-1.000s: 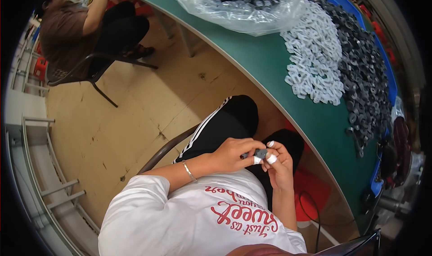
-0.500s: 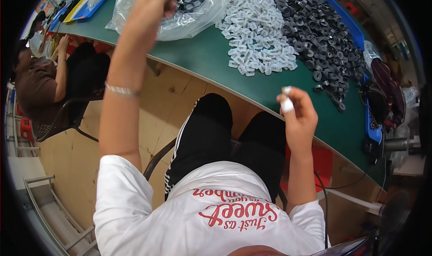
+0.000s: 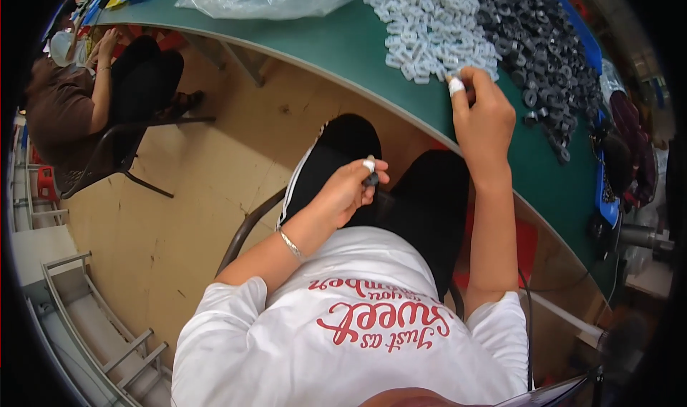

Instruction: The person assembles small components by picking up plastic parts from the table and fitting them together by hand.

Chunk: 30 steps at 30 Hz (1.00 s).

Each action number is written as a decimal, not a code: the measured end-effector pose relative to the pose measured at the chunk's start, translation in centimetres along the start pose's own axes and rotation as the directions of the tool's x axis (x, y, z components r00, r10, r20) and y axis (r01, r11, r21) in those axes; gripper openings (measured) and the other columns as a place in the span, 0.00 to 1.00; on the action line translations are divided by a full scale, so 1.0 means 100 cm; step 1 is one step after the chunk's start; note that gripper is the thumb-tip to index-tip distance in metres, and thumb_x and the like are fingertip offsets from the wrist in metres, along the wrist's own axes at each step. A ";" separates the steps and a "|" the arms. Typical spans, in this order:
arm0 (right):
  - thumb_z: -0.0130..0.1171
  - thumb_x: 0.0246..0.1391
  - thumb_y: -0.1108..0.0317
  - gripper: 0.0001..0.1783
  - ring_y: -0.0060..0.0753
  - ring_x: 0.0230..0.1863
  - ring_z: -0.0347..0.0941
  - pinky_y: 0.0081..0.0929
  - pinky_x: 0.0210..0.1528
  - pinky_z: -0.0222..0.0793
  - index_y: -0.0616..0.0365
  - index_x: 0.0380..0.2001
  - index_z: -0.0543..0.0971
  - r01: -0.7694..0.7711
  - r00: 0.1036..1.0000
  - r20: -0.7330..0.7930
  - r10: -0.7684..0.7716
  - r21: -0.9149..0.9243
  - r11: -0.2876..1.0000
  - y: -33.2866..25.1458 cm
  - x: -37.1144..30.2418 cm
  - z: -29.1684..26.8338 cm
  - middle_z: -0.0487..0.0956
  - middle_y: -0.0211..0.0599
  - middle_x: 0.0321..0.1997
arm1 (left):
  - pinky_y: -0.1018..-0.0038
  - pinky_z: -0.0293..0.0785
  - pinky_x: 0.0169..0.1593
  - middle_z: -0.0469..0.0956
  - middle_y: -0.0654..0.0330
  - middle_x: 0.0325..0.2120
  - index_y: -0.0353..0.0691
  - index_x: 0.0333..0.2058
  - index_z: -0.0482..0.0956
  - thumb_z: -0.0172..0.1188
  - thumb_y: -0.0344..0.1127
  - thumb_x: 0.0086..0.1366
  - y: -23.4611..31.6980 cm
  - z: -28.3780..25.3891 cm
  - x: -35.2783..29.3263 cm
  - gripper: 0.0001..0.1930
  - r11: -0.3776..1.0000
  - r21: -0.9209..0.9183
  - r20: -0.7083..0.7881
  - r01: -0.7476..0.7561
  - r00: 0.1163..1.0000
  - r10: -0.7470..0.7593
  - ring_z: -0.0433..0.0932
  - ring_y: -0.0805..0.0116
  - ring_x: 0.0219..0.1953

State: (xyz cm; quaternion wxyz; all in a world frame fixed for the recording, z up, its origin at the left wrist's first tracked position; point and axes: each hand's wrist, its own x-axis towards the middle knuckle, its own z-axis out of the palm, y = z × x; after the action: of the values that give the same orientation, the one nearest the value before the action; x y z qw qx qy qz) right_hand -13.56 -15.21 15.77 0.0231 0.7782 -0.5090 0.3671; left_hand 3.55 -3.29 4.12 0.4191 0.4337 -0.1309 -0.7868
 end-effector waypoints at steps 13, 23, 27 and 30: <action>0.46 0.61 0.79 0.10 0.26 0.39 0.76 0.24 0.44 0.78 0.65 0.43 0.74 -0.146 0.975 -0.061 0.214 0.548 0.823 0.015 -0.017 -0.016 0.73 0.38 0.42 | 0.71 0.75 0.55 0.71 0.47 0.50 0.29 0.55 0.65 0.47 0.24 0.67 -0.009 0.005 -0.005 0.17 0.998 -0.062 0.195 -0.003 0.981 0.015 0.76 0.57 0.51; 0.54 0.55 0.82 0.13 0.22 0.41 0.74 0.19 0.44 0.73 0.66 0.45 0.75 -0.686 0.724 0.621 0.299 0.691 0.227 -0.022 -0.120 -0.029 0.77 0.35 0.42 | 0.74 0.74 0.53 0.76 0.55 0.43 0.31 0.52 0.68 0.47 0.24 0.67 -0.023 0.009 -0.004 0.15 0.987 0.162 0.030 -0.021 0.999 0.016 0.76 0.68 0.47; 0.55 0.54 0.82 0.10 0.21 0.41 0.75 0.19 0.44 0.74 0.67 0.41 0.76 -0.785 0.610 0.709 0.354 0.604 0.142 -0.020 -0.154 -0.005 0.78 0.35 0.39 | 0.81 0.72 0.41 0.77 0.61 0.37 0.35 0.51 0.72 0.51 0.26 0.65 -0.036 0.011 0.001 0.15 0.999 -0.020 0.014 -0.027 1.000 0.027 0.74 0.77 0.37; 0.55 0.55 0.82 0.10 0.22 0.40 0.75 0.20 0.43 0.75 0.68 0.41 0.76 -0.811 0.572 0.723 0.388 0.571 0.130 -0.015 -0.163 0.005 0.78 0.36 0.39 | 0.83 0.70 0.40 0.77 0.63 0.35 0.36 0.53 0.72 0.51 0.26 0.65 -0.041 0.012 0.001 0.17 0.998 -0.067 -0.023 -0.022 1.000 0.021 0.74 0.78 0.35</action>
State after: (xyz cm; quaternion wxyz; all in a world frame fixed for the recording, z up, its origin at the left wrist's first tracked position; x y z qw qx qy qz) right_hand -15.55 -2.05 6.17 -0.6396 0.4390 -0.5068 0.3758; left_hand 0.32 -1.09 2.43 0.4434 0.4267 -0.1043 -0.7813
